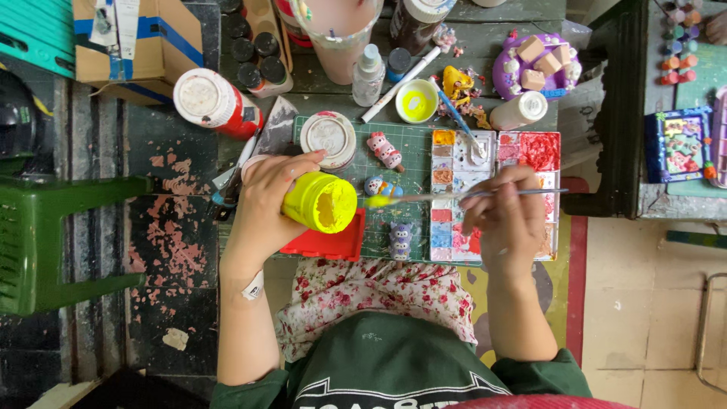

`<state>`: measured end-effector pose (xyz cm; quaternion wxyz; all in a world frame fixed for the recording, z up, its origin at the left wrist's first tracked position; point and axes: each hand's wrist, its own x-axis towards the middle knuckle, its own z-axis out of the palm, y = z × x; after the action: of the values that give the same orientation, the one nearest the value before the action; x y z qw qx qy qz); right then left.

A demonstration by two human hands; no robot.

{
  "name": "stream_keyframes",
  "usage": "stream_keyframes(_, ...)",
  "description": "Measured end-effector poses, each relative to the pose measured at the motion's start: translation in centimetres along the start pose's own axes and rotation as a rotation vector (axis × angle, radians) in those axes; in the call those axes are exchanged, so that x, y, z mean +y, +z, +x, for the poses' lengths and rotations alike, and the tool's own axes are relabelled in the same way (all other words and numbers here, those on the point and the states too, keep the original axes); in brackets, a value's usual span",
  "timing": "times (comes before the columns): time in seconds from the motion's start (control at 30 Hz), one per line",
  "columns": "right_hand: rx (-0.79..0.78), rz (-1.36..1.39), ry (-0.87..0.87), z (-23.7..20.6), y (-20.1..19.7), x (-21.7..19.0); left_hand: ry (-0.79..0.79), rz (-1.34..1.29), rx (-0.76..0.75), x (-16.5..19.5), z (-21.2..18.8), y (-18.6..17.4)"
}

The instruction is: The person sits at a cluttered craft worktable painting small figurines with a paintbrush. They dip the brush into a palette of paints, load it from a yellow paint jar and a small orange paint cup, and apply paint to the figurines, occasionally repositioning the items on the table.

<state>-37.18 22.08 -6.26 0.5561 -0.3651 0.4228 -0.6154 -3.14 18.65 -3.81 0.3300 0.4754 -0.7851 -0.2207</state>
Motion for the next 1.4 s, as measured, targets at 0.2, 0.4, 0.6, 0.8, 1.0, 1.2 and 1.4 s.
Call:
stream_keyframes(0.2, 0.207, -0.274, -0.103, 3.6, -6.6, 2.2, -0.004, 0.005, -0.002, 0.3, 0.0, 0.0)
stream_keyframes(0.4, 0.183, -0.276, -0.095, 5.1, -9.7, 5.6, -0.002, 0.007, 0.001, 0.4, 0.0, 0.3)
stream_keyframes(0.6, 0.13, -0.385, -0.103, 6.3, -9.1, 5.8, -0.016, -0.025, 0.002, 0.4, 0.1, 0.3)
stream_keyframes(0.8, 0.058, -0.577, -0.147, 5.3, -8.2, 4.5, -0.02, -0.02, -0.004, 0.5, 0.1, 0.1)
stream_keyframes(1.0, 0.017, -0.765, -0.194, 3.8, -7.4, 3.3, -0.013, -0.018, -0.003, 0.5, 0.2, 0.1)
stream_keyframes(1.2, 0.065, -0.762, -0.174, 4.1, -6.8, 3.4, -0.018, -0.014, -0.008, 0.5, 0.0, 0.1)
stream_keyframes(1.4, 0.04, -0.756, -0.173, 4.4, -6.6, 3.3, -0.021, -0.018, -0.004, 0.5, 0.1, 0.1)
